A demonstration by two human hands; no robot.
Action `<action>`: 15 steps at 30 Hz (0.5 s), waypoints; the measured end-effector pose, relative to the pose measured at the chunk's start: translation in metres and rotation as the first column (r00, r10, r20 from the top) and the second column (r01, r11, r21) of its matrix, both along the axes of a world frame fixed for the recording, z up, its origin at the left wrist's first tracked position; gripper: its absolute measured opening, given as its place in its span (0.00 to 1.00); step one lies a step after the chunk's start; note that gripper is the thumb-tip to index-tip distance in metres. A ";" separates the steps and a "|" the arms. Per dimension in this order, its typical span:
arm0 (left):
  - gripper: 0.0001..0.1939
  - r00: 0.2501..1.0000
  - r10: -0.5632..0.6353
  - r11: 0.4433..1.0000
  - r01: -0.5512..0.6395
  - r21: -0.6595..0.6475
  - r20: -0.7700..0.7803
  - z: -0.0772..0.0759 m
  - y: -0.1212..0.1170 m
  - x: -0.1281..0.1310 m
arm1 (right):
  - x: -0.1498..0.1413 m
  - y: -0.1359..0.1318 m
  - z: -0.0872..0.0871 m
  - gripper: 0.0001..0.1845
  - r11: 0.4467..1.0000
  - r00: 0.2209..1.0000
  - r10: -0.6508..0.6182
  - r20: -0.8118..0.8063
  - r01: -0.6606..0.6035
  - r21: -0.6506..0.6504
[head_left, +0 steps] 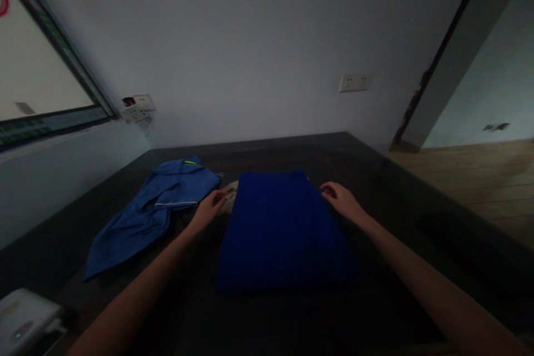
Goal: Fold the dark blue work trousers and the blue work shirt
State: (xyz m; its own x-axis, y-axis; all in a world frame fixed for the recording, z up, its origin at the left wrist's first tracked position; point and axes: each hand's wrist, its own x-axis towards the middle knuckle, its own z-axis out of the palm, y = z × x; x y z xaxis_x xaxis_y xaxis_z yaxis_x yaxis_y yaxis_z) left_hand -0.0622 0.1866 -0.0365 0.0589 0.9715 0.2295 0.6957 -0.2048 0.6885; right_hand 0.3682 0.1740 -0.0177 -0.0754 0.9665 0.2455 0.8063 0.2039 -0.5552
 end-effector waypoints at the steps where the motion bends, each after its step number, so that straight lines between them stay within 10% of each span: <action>1: 0.16 0.999 -0.036 0.998 0.036 -0.050 0.001 0.003 -0.017 -0.005 | 0.005 -0.018 0.002 0.11 0.999 0.999 0.038 -0.028 -0.038 -0.001; 8: 0.18 0.977 -0.205 0.940 0.211 -0.269 0.050 0.023 -0.140 -0.003 | 0.039 -0.150 -0.006 0.16 0.998 0.984 -0.037 -0.173 0.027 -0.060; 15: 0.23 0.999 -0.029 0.992 0.026 -0.127 -0.018 -0.011 -0.193 0.018 | 0.013 -0.205 -0.048 0.19 0.962 0.958 -0.266 0.105 0.258 0.084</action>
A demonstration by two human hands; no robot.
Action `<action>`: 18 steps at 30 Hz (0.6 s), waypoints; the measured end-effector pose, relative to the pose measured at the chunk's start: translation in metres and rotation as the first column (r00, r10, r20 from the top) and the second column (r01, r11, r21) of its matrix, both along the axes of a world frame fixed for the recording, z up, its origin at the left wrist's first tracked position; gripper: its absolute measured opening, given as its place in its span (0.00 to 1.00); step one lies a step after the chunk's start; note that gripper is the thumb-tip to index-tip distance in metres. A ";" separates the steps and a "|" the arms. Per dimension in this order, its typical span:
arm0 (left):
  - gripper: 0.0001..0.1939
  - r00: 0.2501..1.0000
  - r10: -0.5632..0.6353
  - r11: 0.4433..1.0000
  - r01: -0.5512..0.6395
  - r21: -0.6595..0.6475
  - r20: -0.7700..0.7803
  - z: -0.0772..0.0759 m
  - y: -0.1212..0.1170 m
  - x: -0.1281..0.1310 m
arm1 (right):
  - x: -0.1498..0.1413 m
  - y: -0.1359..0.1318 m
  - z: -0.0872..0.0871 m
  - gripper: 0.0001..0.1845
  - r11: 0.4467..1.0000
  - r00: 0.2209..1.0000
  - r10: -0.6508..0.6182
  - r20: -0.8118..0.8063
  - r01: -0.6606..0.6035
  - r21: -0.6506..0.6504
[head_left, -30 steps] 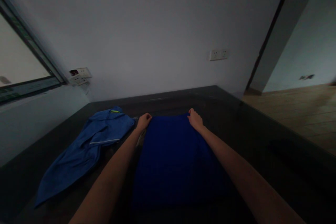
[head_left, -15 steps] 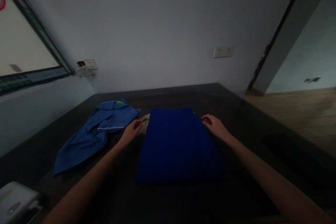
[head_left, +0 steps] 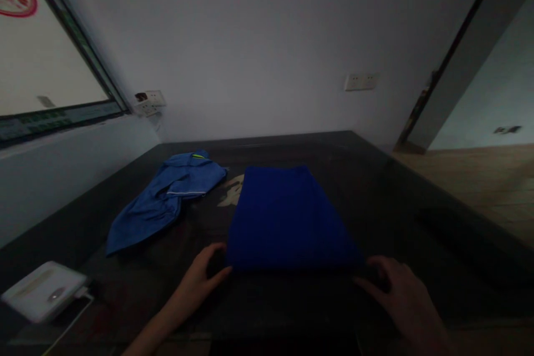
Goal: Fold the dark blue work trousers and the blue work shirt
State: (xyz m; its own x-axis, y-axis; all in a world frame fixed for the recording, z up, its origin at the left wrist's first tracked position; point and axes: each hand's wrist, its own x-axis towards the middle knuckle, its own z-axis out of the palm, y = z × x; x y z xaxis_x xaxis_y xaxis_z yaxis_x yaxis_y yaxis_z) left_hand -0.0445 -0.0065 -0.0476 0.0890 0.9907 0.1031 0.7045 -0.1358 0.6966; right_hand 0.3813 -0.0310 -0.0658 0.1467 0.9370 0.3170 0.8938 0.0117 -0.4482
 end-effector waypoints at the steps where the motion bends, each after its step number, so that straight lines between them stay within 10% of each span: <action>1: 0.25 0.999 0.002 1.000 -0.001 0.024 -0.032 -0.003 0.000 0.001 | -0.008 0.001 0.000 0.20 1.000 0.997 -0.014 0.071 0.013 0.017; 9: 0.29 0.999 -0.012 1.000 0.012 0.017 -0.040 -0.005 0.009 0.003 | -0.034 0.017 0.006 0.17 1.000 0.970 -0.019 0.243 0.020 0.000; 18: 0.27 0.952 0.037 0.989 0.009 -0.146 0.305 0.016 0.006 0.025 | -0.044 0.027 0.008 0.17 1.000 0.970 0.014 -0.241 -0.012 0.010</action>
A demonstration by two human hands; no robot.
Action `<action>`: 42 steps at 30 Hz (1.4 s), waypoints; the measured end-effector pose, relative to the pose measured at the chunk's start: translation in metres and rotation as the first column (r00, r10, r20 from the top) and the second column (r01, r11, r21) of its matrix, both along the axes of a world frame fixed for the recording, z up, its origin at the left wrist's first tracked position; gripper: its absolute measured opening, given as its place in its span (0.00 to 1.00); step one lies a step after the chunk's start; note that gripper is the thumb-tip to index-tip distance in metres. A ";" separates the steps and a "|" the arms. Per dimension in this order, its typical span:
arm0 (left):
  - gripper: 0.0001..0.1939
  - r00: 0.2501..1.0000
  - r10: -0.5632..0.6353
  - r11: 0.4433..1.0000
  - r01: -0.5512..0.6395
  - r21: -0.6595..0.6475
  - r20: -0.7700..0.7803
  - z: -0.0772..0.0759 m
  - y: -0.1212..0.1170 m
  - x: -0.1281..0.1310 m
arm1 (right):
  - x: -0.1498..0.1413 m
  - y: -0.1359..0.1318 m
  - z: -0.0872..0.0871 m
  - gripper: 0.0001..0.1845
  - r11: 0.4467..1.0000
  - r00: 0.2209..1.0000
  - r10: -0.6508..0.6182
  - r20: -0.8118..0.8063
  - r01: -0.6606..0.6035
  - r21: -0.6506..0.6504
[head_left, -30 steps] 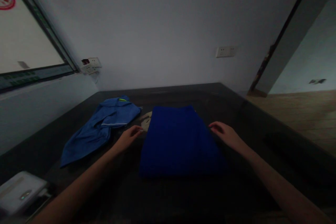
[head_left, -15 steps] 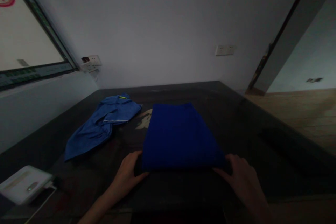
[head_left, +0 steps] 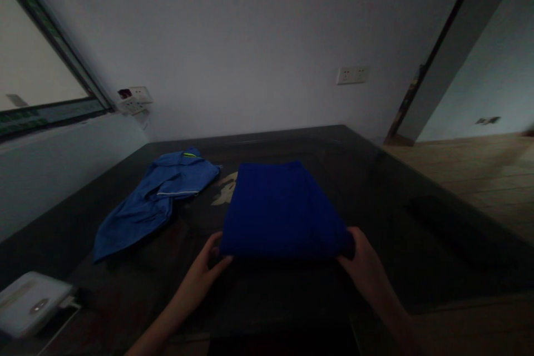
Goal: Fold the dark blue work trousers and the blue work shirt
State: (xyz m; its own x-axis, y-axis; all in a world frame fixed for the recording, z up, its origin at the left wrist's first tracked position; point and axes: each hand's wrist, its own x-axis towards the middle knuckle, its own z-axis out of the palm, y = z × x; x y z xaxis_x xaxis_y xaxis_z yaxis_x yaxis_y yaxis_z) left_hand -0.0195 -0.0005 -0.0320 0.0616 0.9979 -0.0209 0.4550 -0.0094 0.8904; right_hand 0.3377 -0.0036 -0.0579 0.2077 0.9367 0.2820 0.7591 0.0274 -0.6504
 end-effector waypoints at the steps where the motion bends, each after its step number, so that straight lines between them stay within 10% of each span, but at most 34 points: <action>1: 0.28 1.000 0.009 1.000 -0.009 -0.011 0.015 0.001 0.001 0.002 | 0.001 0.000 0.000 0.18 1.000 0.999 -0.012 -0.032 0.013 0.024; 11: 0.35 1.000 -0.002 1.000 0.002 -0.025 -0.020 -0.004 0.000 0.007 | 0.004 0.000 0.018 0.08 0.996 0.889 0.047 -0.456 -0.074 -0.042; 20: 0.33 0.937 0.158 0.982 -0.116 -0.149 0.311 0.016 -0.001 0.020 | 0.010 -0.001 0.043 0.10 0.994 0.664 0.105 -0.740 -0.095 0.057; 30: 0.24 0.980 -0.194 0.967 0.183 -0.175 -0.047 0.022 -0.016 -0.001 | 0.060 -0.015 0.029 0.12 0.998 0.902 0.039 -0.430 -0.052 -0.019; 35: 0.16 0.954 -0.103 0.993 0.116 0.032 -0.282 0.034 -0.009 -0.007 | 0.063 -0.035 0.024 0.18 0.997 0.919 -0.018 -0.394 -0.014 -0.076; 42: 0.32 0.997 -0.025 0.996 0.018 -0.093 -0.068 0.025 -0.005 0.000 | 0.037 -0.053 0.009 0.21 0.997 0.991 0.064 -0.114 -0.057 0.061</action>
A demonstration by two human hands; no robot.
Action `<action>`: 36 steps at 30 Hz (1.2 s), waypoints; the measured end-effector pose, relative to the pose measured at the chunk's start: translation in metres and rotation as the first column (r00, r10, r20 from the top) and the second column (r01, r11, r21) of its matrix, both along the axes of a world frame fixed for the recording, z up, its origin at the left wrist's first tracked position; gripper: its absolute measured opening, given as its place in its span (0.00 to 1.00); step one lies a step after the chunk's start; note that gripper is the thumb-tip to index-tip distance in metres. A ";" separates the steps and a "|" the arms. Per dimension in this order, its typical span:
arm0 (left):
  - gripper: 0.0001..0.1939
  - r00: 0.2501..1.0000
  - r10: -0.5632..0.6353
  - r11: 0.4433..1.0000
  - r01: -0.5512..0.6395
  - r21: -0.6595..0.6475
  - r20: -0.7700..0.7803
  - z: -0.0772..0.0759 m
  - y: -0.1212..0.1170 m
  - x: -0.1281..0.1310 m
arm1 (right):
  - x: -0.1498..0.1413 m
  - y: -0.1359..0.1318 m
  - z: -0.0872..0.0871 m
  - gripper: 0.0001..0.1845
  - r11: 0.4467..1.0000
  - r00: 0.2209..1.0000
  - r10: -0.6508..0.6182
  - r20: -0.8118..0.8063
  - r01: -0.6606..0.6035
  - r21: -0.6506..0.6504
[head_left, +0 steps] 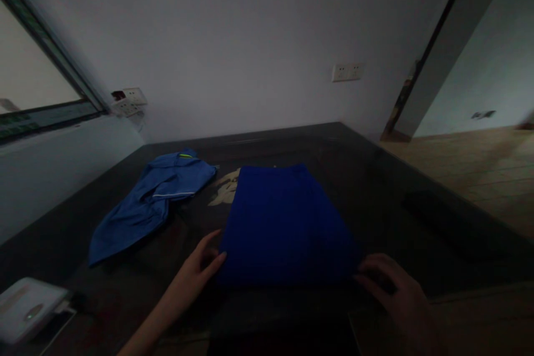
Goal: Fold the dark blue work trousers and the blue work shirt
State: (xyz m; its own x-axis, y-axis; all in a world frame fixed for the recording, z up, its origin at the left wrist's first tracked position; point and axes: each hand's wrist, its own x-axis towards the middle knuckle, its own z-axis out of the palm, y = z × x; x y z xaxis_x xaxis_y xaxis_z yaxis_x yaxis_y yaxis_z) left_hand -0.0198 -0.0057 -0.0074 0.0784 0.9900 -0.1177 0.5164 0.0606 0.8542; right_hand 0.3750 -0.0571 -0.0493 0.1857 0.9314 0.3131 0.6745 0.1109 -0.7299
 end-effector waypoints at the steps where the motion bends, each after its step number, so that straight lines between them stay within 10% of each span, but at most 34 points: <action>1: 0.36 0.999 0.014 1.000 -0.013 -0.016 0.045 0.000 0.000 0.003 | -0.003 0.001 -0.004 0.22 0.999 0.999 -0.036 0.033 0.036 0.008; 8: 0.41 0.962 -0.017 0.996 0.039 -0.074 0.274 0.006 -0.003 0.014 | -0.012 0.004 -0.011 0.27 0.991 0.978 -0.135 0.159 0.134 0.016; 16: 0.35 0.985 -0.086 0.996 0.091 -0.025 0.147 0.002 -0.008 0.009 | -0.003 0.000 -0.009 0.31 0.990 0.937 -0.138 0.321 0.130 0.046; 29: 0.29 0.993 -0.055 0.998 0.054 0.007 0.109 0.005 -0.005 0.017 | -0.016 0.001 0.016 0.19 0.973 0.893 -0.229 -0.387 0.214 -0.081; 36: 0.22 0.957 -0.166 0.980 0.186 0.068 -0.236 0.001 -0.009 0.016 | -0.011 0.008 0.008 0.20 0.974 0.893 -0.218 -0.395 0.170 -0.152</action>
